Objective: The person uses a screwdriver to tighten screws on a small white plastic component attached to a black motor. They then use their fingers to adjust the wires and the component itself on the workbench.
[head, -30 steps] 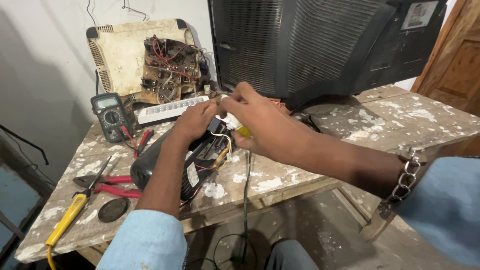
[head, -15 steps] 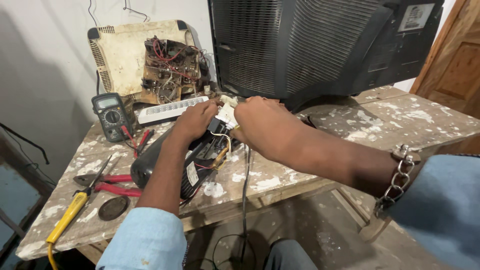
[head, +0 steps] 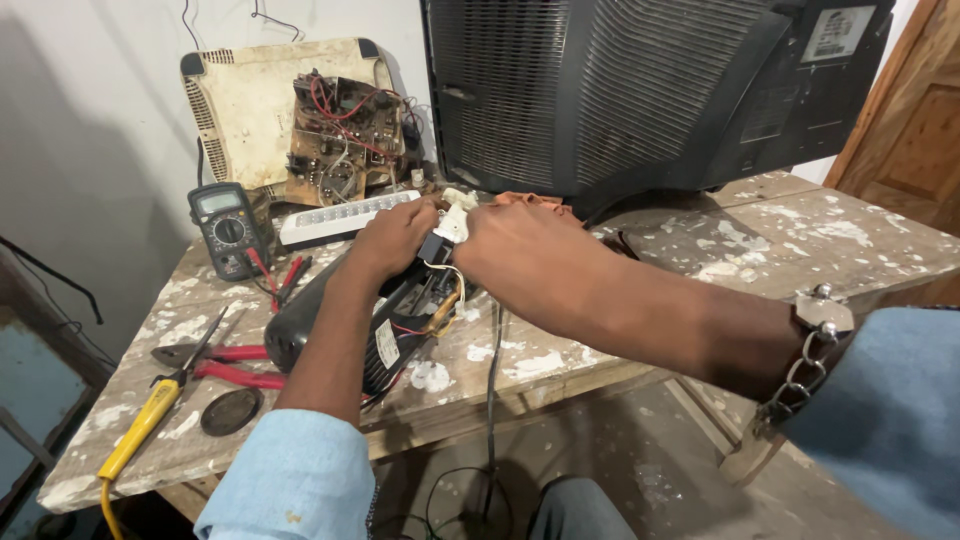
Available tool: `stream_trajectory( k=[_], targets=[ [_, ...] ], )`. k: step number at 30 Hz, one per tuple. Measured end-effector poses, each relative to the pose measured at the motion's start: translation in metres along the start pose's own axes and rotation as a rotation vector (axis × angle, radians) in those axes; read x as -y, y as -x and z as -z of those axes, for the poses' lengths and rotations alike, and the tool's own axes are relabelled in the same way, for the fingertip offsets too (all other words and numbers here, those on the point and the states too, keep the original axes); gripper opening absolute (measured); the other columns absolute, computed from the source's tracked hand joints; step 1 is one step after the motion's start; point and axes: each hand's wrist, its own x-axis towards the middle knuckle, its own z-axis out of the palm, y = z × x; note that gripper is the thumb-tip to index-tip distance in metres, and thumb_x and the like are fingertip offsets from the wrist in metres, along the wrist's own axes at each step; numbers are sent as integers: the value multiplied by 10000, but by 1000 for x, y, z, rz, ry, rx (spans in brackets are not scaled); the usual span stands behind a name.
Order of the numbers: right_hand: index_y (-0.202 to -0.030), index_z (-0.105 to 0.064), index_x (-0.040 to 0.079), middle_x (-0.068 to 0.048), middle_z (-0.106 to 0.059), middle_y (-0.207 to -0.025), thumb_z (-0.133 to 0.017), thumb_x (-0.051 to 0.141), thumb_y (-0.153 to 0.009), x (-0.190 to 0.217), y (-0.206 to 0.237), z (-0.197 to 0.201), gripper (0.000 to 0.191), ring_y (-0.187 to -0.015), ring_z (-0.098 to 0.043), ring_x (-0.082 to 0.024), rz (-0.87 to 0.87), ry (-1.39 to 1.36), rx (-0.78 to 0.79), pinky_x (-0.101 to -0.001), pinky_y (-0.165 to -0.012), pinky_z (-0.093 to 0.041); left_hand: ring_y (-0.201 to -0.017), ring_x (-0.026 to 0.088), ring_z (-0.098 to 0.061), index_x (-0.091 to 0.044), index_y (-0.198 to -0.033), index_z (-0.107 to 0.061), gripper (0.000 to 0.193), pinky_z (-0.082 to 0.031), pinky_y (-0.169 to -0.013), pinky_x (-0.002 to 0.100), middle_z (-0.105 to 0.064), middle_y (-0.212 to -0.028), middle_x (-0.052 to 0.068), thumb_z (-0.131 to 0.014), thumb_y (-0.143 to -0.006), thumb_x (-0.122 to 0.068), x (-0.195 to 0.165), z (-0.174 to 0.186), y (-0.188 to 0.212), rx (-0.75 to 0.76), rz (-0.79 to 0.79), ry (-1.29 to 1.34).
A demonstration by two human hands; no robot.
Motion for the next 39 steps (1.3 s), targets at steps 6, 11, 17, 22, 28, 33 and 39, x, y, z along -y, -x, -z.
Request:
stream_trajectory(
  k=[6,11,17,22,28,33,39],
  targets=[
    [-637,-739,37,-143,-641,-959,-753,114,-668,5,-4,-2,84,-903,-675,-297,325,212,-124,-410,-706,-602,-1109,417,-660,-147,-1252,-684,479,-497,-935,489,-720,-1186,196,-409,-1003,-451,6,-1,-2,13,-9,-8],
    [-631,-744,57,-125,-583,-1122,-748,124,-675,1,-2,-2,81,-971,-657,-298,329,199,-113,-408,-723,-594,-1100,392,-672,-157,-1268,-679,466,-510,-922,459,-717,-1172,193,-467,-975,-450,14,-4,-6,-11,-24,63],
    [-1276,-551,-46,-225,-462,-1230,-657,5,-824,-1,0,-4,467,-910,-643,-342,208,-87,-169,-478,-798,-553,-1110,392,-671,-139,-1271,-682,465,-506,-933,448,-721,-1182,191,-464,-961,-406,18,-9,-9,-53,-118,55],
    [-1405,-431,-68,-288,-439,-1249,-587,-51,-764,6,2,-1,660,-968,-643,-423,-57,-242,-137,-493,-833,-547,-1118,384,-677,-130,-1258,-681,466,-499,-962,441,-721,-1192,186,-416,-1016,-427,15,-6,-7,-39,-179,102],
    [-1320,-517,6,-242,-614,-1200,-620,214,-970,-5,-3,-9,419,-1067,-661,-433,-563,-372,277,-477,-897,-569,-1115,409,-668,-121,-1246,-687,476,-504,-950,456,-721,-1194,203,-442,-989,-437,9,-5,-3,-10,-31,38],
    [-1098,-655,-43,-223,-711,-1004,-724,212,-825,-6,7,-26,379,-973,-702,-420,-362,-209,-52,-525,-797,-569,-1139,405,-651,-158,-1292,-674,490,-488,-966,458,-698,-1225,198,-451,-969,-451,7,-4,-4,-33,-35,38],
    [-897,-762,65,-161,-732,-914,-681,66,-834,7,-4,-27,102,-871,-751,-322,-366,-48,170,-447,-714,-592,-1124,409,-656,-178,-1291,-680,494,-492,-967,460,-702,-1214,194,-433,-964,-454,5,-5,-3,-29,-39,49]
  ],
)
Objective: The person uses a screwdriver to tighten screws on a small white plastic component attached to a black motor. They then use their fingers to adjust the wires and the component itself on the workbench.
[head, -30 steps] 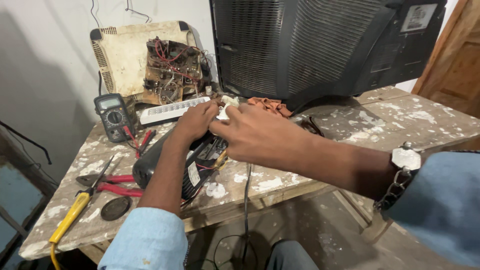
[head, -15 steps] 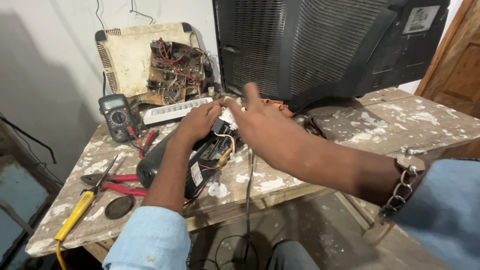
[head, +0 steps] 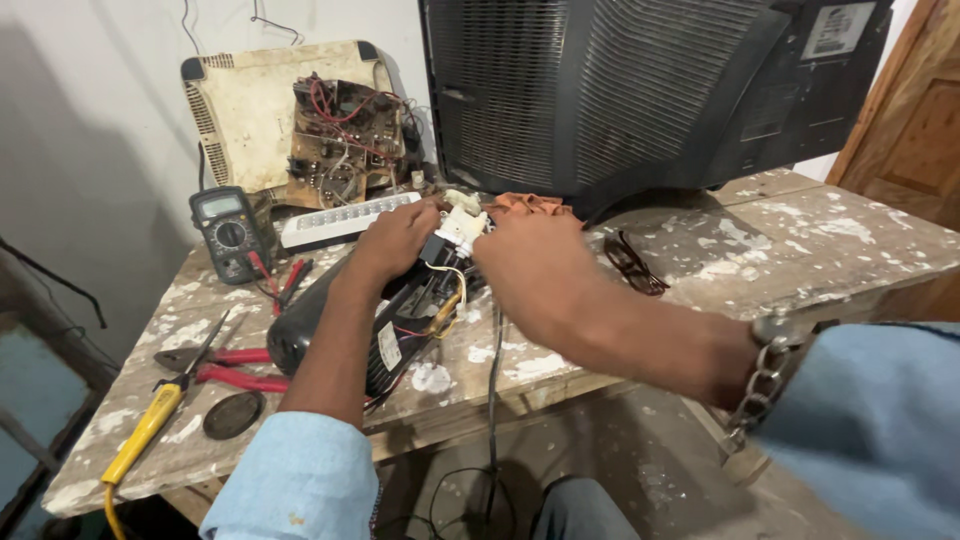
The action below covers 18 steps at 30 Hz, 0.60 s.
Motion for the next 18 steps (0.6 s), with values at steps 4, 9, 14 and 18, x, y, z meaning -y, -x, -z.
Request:
stream_trajectory(
  k=[4,9,14,18],
  targets=[
    [-722,-761,107,-106,-716,-727,-718,133,-763,17,2,3,64,-776,-726,-286,254,195,-120,-431,-654,-542,-1122,422,-650,-181,-1288,-684,487,-495,-954,471,-699,-1208,201,-430,-975,-455,-1,0,1,9,42,-29],
    [-648,-748,114,-11,-649,-688,-726,189,-737,25,5,6,119,-827,-660,-235,621,486,-308,-357,-641,-492,-1126,403,-661,-162,-1303,-668,498,-495,-960,459,-703,-1214,197,-445,-969,-456,3,2,0,3,-7,9],
    [-868,-754,24,-151,-615,-1104,-721,127,-725,21,6,9,180,-836,-676,-279,602,362,-331,-372,-601,-564,-1142,381,-665,-150,-1310,-660,513,-496,-964,444,-707,-1222,190,-445,-971,-470,11,-1,-5,41,54,29],
    [-1091,-695,14,-231,-469,-1297,-701,67,-817,6,0,13,279,-880,-673,-348,476,-128,-200,-466,-753,-567,-1161,374,-654,-154,-1339,-643,518,-488,-971,437,-695,-1252,184,-454,-943,-430,15,-3,-6,10,-24,25]
  ],
)
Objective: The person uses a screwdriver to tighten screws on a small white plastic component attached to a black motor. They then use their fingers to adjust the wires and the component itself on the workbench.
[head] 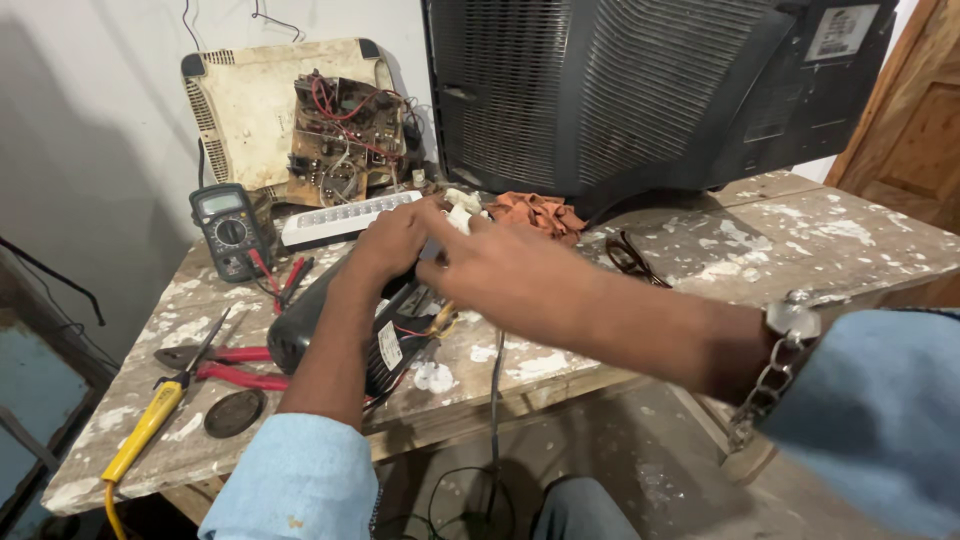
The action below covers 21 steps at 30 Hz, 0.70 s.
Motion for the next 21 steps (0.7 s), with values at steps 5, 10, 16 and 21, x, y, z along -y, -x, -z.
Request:
stream_trajectory(
  k=[5,10,16,21],
  targets=[
    [-1183,-670,64,-187,-481,-1215,-712,48,-810,-14,4,6,375,-949,-667,-357,-222,-240,-69,-470,-826,-538,-1156,387,-658,-157,-1310,-674,494,-492,-985,444,-702,-1233,196,-418,-1003,-446,-6,2,4,1,-15,-13],
    [-1117,-675,-28,-266,-578,-1092,-768,124,-768,-3,3,12,391,-897,-684,-393,-303,-248,-165,-432,-760,-572,-1140,395,-666,-176,-1305,-676,491,-497,-973,448,-708,-1212,195,-427,-994,-462,-16,5,8,-14,0,13],
    [-795,-714,-69,-179,-698,-611,-606,320,-1007,-4,-15,31,456,-627,-791,-309,-843,-409,351,-426,-618,-661,-1144,411,-647,-199,-1325,-661,503,-490,-970,464,-693,-1233,195,-448,-977,-492,-15,4,8,-12,55,-45],
    [-841,-720,-42,-245,-709,-716,-691,279,-918,-6,-17,17,332,-755,-750,-381,-713,-240,243,-471,-717,-606,-1149,409,-647,-205,-1338,-663,509,-490,-983,463,-692,-1244,191,-449,-974,-488,-11,3,6,-8,64,-60]
  ],
)
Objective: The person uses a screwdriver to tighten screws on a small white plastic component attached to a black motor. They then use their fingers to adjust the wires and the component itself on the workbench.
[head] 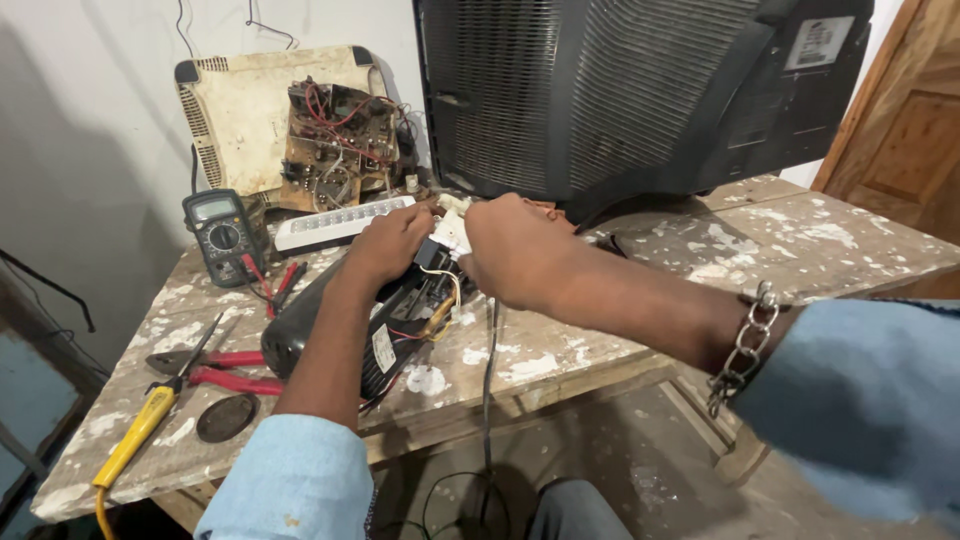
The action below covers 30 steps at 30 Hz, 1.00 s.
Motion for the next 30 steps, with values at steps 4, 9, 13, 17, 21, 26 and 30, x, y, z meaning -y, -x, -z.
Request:
stream_trajectory(
  k=[4,9,13,17,21,26,30],
  targets=[
    [-873,-729,-43,-301,-701,-877,-676,106,-853,-11,-3,-15,160,-861,-725,-435,184,59,-100,-501,-745,-590,-1160,397,-644,-185,-1334,-658,518,-484,-979,463,-686,-1268,179,-457,-964,-487,1,-1,-1,11,-8,-16],
    [-825,-744,-26,-262,-707,-883,-650,-21,-771,-19,-2,-16,109,-889,-710,-438,324,160,-205,-519,-719,-585,-1151,394,-645,-194,-1323,-667,510,-483,-978,459,-694,-1252,174,-440,-969,-483,-3,1,1,15,11,-1],
    [-821,-746,8,-237,-714,-847,-667,-3,-752,-17,0,-11,106,-844,-727,-415,422,305,-220,-496,-713,-591,-1118,424,-648,-175,-1285,-689,489,-493,-952,485,-706,-1214,195,-431,-979,-454,-8,6,2,38,21,-46],
    [-744,-748,57,-172,-720,-753,-699,83,-743,-7,1,-14,55,-754,-741,-342,526,476,-199,-455,-658,-580,-1093,427,-657,-164,-1233,-695,465,-495,-930,496,-714,-1185,194,-427,-973,-442,-10,8,4,35,-6,-28],
    [-661,-757,113,-105,-691,-627,-717,154,-713,0,4,-23,78,-680,-697,-299,734,562,-312,-437,-594,-529,-1100,422,-653,-188,-1271,-679,466,-496,-938,477,-702,-1196,196,-427,-972,-442,-9,6,2,14,-38,20],
    [-653,-736,122,-67,-664,-711,-710,165,-674,3,10,-31,54,-734,-674,-254,934,779,-421,-374,-593,-503,-1155,422,-643,-121,-1267,-684,486,-492,-970,473,-708,-1226,199,-433,-1013,-451,1,5,0,30,-22,-2],
    [-752,-716,25,-113,-585,-967,-696,179,-819,3,15,-31,169,-689,-658,-221,995,702,-355,-361,-537,-504,-1160,388,-658,-131,-1316,-663,516,-497,-983,441,-698,-1246,189,-462,-970,-457,4,1,-6,21,-33,76]
  ],
)
